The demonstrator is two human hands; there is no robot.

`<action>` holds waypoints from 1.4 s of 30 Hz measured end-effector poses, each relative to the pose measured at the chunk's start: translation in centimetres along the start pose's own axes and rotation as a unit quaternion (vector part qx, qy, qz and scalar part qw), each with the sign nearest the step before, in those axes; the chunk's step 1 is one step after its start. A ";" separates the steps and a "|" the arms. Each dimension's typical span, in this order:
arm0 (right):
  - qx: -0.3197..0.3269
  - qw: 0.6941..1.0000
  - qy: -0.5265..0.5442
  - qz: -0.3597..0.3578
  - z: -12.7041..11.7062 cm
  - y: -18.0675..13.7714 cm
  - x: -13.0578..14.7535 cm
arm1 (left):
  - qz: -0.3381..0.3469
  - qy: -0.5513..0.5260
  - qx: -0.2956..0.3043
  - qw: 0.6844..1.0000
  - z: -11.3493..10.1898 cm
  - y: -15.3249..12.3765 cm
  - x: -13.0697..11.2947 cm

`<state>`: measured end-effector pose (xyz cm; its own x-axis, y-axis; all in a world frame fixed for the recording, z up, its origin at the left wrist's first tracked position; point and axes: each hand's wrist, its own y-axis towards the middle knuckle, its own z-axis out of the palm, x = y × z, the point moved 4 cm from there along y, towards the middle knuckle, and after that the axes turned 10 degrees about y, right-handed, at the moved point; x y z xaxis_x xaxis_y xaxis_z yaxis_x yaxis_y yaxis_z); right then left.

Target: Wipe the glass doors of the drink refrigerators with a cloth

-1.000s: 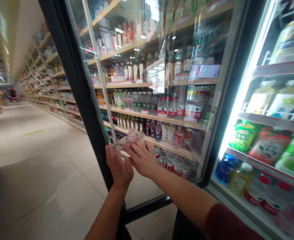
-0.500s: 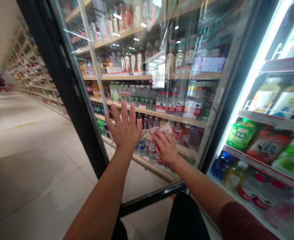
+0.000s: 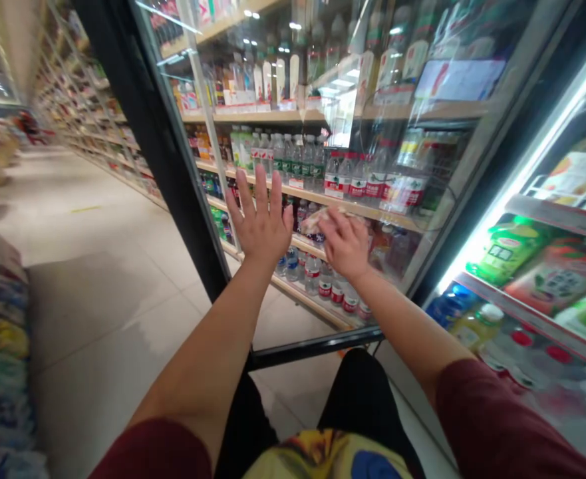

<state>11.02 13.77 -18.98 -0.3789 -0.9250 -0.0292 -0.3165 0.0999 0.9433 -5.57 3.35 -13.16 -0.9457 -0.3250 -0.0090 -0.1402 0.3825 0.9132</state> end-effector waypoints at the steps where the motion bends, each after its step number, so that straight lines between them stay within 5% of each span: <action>1: -0.030 0.999 -0.015 0.028 -0.4 0.2 -0.5 | 0.002 0.004 -0.004 1.000 0.0 0.0 0.0; 3: -0.057 0.996 -0.035 0.061 -0.8 0.6 -1.4 | 0.009 0.016 -0.019 1.000 0.0 -0.1 0.0; 8: 0.059 0.998 0.005 -0.035 0.3 0.8 -1.3 | 0.026 0.033 -0.052 0.998 0.2 -0.2 0.0; 13: -0.020 0.999 -0.033 0.025 -0.6 1.5 -2.3 | 0.003 0.012 -0.026 1.000 0.1 -0.1 0.0; 17: 0.065 0.992 -0.007 -0.106 0.1 1.1 -1.1 | -0.027 -0.017 0.001 0.999 -0.1 0.0 -0.1; 19: 0.077 0.990 -0.003 -0.117 0.0 1.1 -1.4 | -0.037 -0.023 0.009 0.999 -0.3 0.1 -0.2; 25: -0.123 0.987 -0.057 0.087 -1.7 0.8 -4.0 | -0.049 -0.030 0.019 0.998 -0.7 0.2 -0.3; 29: -0.012 0.999 -0.044 -0.023 0.0 -0.2 -2.9 | -0.047 -0.027 0.017 0.998 -0.7 0.2 -0.2; 33: -0.066 0.996 -0.059 0.028 -0.7 0.5 -4.3 | -0.047 -0.028 0.011 0.998 -0.7 0.2 -0.2; 39: 0.050 0.993 -0.046 -0.099 -0.5 1.0 -3.0 | -0.052 -0.041 0.006 0.998 -0.6 0.2 -0.1; 42: 0.014 0.997 -0.058 -0.058 -1.4 1.2 -4.4 | -0.055 -0.035 0.015 0.998 -0.6 0.3 -0.1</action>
<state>13.51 17.42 -17.21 -0.4355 -0.8825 -0.1775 -0.3878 0.0060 0.9217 -5.34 2.97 -12.66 -0.9423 -0.3052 -0.1375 -0.2513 0.3734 0.8930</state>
